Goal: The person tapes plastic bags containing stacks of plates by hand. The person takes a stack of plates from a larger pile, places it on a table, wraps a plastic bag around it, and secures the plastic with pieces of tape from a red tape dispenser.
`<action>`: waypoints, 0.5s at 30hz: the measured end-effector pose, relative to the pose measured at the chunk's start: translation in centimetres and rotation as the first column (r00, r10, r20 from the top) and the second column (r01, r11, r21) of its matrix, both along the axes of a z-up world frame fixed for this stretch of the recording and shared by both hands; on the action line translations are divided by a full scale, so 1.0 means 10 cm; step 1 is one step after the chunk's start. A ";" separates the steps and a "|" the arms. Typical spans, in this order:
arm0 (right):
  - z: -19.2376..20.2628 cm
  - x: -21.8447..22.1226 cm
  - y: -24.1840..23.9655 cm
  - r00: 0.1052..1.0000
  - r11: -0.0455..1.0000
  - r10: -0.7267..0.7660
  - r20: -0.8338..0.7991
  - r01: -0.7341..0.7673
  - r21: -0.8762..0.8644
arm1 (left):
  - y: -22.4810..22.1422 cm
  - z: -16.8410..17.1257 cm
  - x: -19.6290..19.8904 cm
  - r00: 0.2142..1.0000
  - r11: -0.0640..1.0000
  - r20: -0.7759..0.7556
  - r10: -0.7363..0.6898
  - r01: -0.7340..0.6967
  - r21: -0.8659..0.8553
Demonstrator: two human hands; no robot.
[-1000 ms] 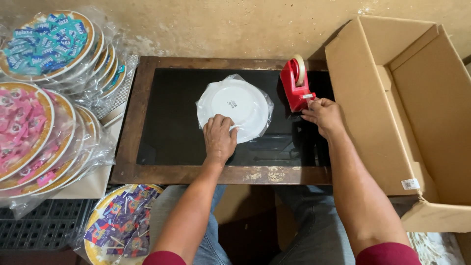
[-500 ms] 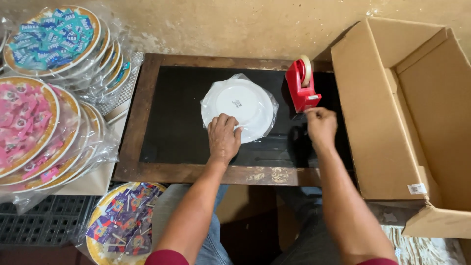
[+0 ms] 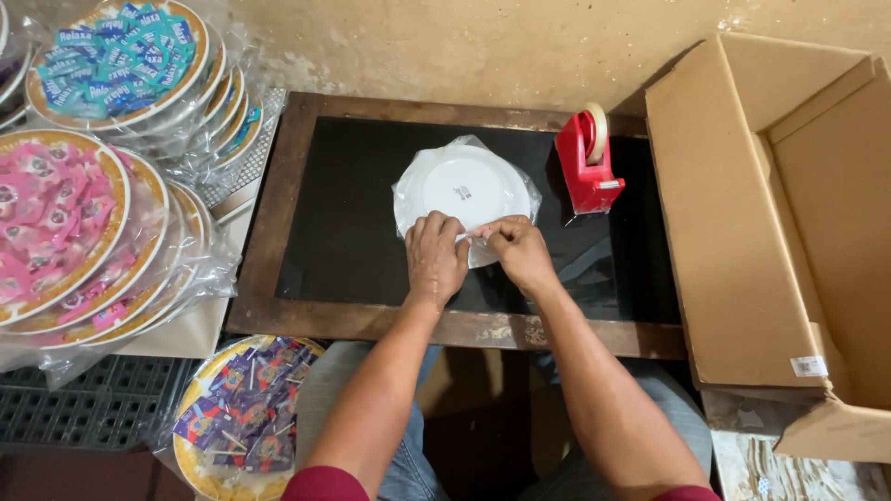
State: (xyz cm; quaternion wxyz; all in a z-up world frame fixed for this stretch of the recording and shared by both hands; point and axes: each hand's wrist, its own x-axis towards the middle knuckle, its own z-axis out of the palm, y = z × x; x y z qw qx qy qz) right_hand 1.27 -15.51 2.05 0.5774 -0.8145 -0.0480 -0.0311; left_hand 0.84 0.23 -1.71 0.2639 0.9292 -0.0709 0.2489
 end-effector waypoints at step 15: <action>-0.27 0.07 0.01 0.996 0.985 -0.085 0.019 0.087 -0.146 | 0.00 -0.01 -0.01 0.997 1.000 0.075 0.012 -0.014 0.025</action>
